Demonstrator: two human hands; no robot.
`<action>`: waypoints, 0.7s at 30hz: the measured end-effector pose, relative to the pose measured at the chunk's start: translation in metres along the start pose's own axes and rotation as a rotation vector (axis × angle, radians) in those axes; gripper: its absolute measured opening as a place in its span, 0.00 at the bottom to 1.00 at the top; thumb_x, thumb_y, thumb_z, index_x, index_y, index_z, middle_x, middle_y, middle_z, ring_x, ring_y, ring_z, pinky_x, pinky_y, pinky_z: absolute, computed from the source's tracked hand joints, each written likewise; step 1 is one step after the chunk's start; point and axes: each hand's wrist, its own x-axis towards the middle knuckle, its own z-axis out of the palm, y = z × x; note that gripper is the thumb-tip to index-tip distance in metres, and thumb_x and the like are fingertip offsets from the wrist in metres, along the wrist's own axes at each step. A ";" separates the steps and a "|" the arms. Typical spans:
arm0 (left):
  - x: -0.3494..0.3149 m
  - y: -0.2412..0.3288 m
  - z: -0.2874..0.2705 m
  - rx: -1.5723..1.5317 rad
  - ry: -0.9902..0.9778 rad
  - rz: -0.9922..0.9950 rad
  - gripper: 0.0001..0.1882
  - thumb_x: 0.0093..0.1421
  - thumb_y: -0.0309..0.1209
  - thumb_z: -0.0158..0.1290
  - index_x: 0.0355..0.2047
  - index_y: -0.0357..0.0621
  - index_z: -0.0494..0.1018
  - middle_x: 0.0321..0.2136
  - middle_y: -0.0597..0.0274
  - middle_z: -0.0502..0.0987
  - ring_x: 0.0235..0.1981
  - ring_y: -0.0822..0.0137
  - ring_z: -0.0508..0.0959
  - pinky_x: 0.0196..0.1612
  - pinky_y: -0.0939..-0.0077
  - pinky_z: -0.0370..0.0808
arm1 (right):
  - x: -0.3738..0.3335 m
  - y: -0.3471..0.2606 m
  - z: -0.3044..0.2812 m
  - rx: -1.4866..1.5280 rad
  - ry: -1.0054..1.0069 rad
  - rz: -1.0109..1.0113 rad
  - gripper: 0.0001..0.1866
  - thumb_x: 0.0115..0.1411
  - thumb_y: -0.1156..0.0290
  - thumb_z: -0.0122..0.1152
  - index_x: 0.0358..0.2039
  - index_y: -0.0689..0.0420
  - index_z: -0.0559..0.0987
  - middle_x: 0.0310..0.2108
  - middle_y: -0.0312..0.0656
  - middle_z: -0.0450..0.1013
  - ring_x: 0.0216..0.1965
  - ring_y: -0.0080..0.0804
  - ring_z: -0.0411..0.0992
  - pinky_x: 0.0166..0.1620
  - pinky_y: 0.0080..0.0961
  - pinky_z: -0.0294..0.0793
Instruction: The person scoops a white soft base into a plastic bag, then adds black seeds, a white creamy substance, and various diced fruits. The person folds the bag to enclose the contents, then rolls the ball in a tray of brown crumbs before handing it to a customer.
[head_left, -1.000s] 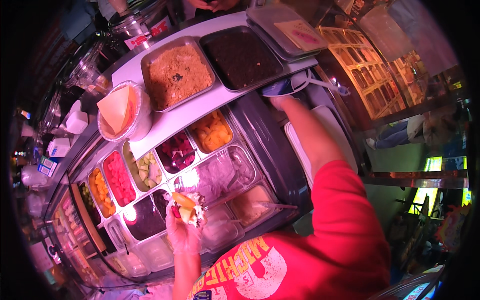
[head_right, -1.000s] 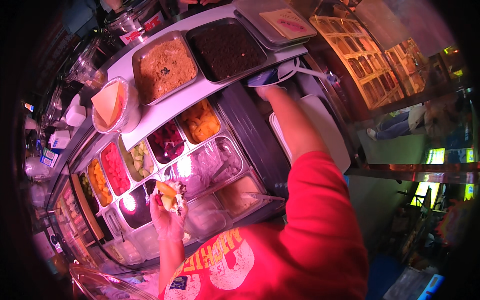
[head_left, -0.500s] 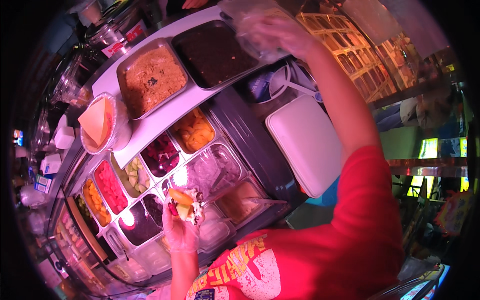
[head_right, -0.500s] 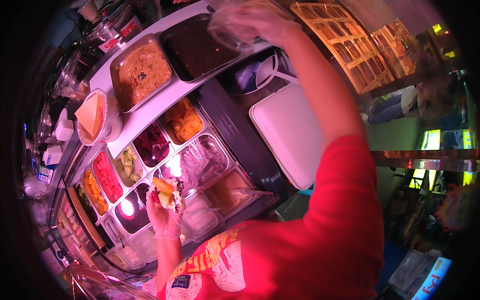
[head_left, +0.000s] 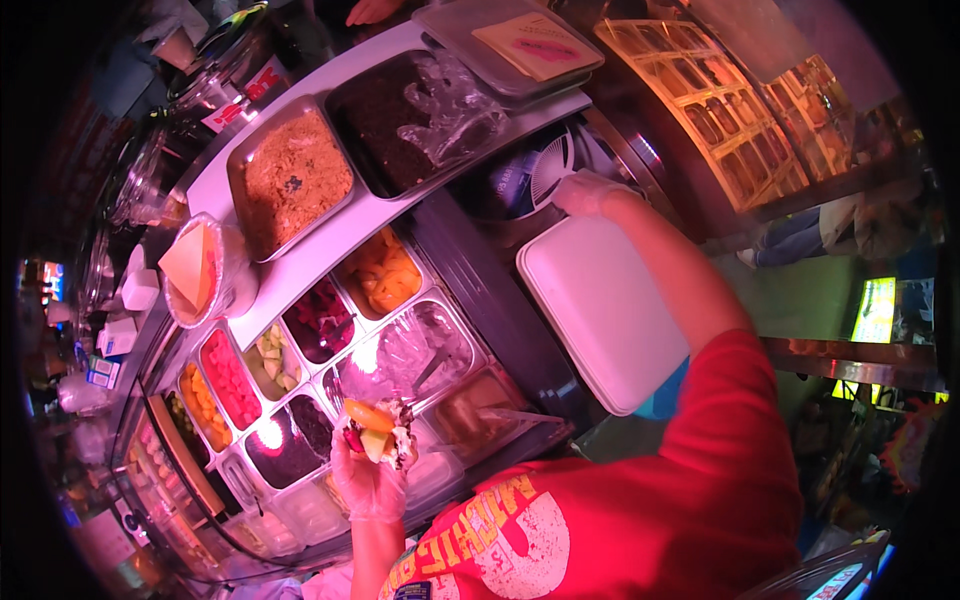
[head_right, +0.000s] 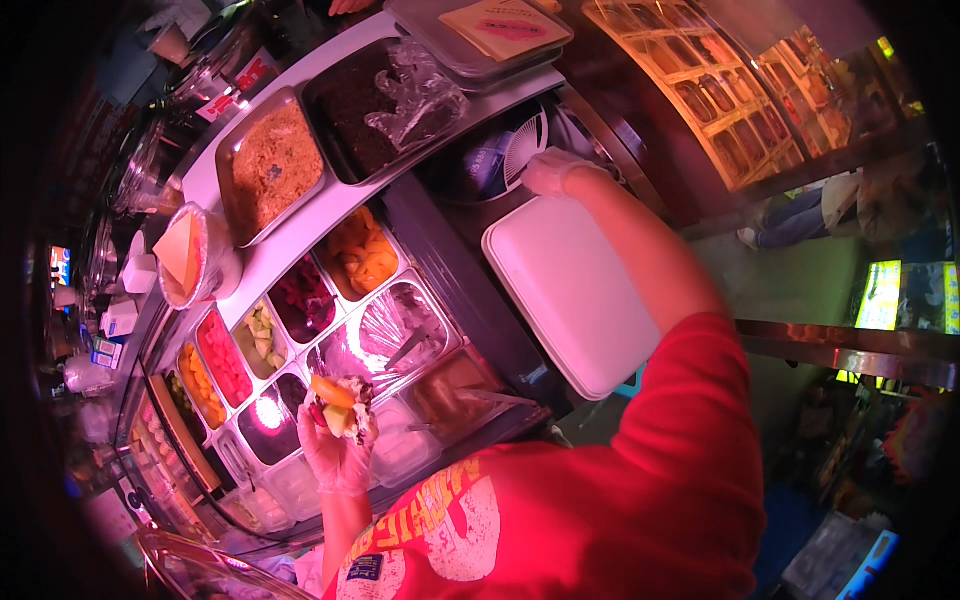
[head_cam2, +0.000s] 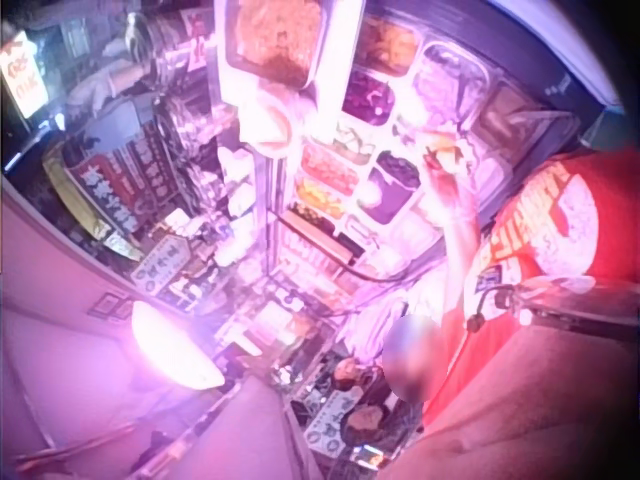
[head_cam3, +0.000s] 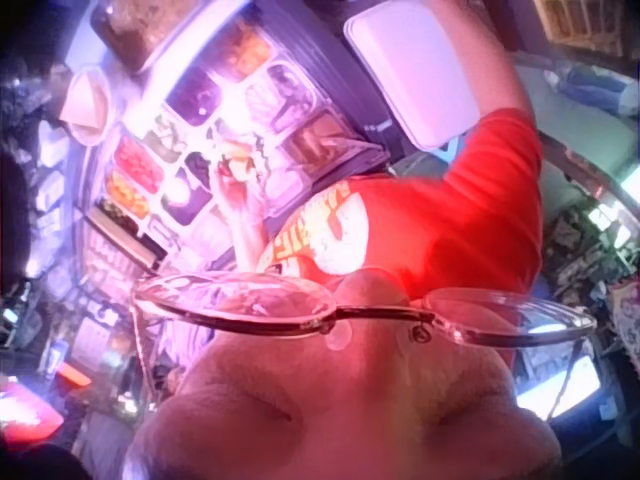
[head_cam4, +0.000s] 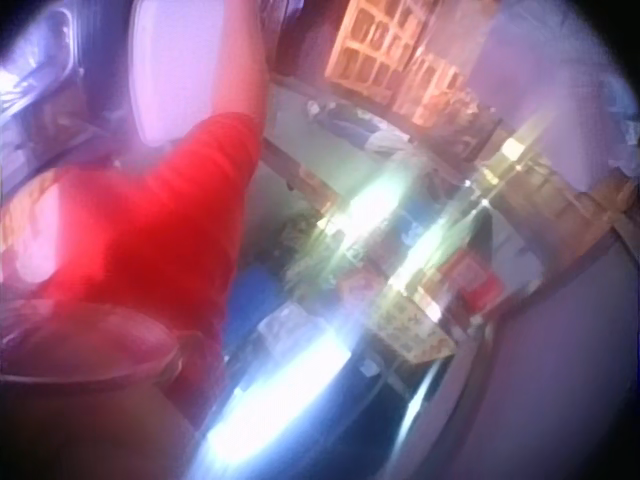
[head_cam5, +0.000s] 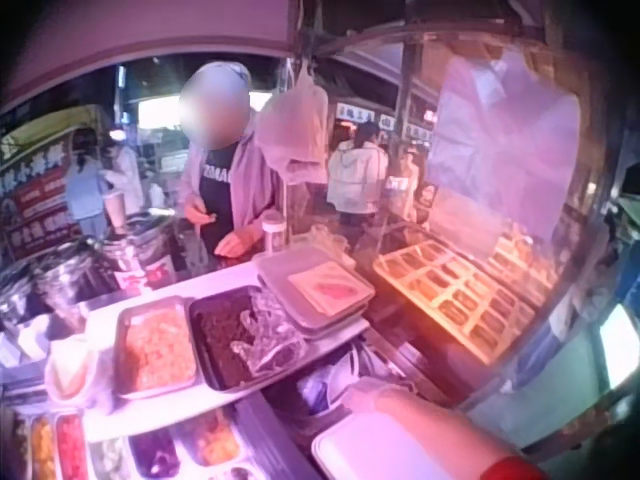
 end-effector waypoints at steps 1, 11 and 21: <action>0.002 -0.002 0.003 -0.003 0.008 -0.007 0.30 0.69 0.46 0.55 0.65 0.44 0.65 0.63 0.46 0.67 0.64 0.43 0.69 0.58 0.36 0.74 | 0.016 0.011 0.016 -0.117 -0.025 -0.093 0.16 0.63 0.67 0.55 0.44 0.60 0.84 0.44 0.53 0.80 0.48 0.44 0.79 0.53 0.36 0.78; 0.032 -0.031 0.021 0.029 0.007 -0.062 0.31 0.67 0.48 0.57 0.65 0.48 0.65 0.63 0.48 0.67 0.62 0.44 0.70 0.57 0.36 0.75 | 0.024 0.004 -0.050 0.077 0.150 -0.207 0.32 0.59 0.80 0.49 0.63 0.41 0.76 0.54 0.50 0.77 0.54 0.51 0.76 0.56 0.39 0.76; 0.055 -0.043 0.028 0.102 0.082 -0.111 0.35 0.65 0.51 0.58 0.66 0.49 0.64 0.63 0.50 0.68 0.59 0.45 0.74 0.56 0.38 0.77 | 0.109 0.061 -0.007 0.331 0.109 -0.102 0.18 0.68 0.66 0.45 0.53 0.52 0.80 0.43 0.49 0.80 0.43 0.43 0.78 0.48 0.38 0.77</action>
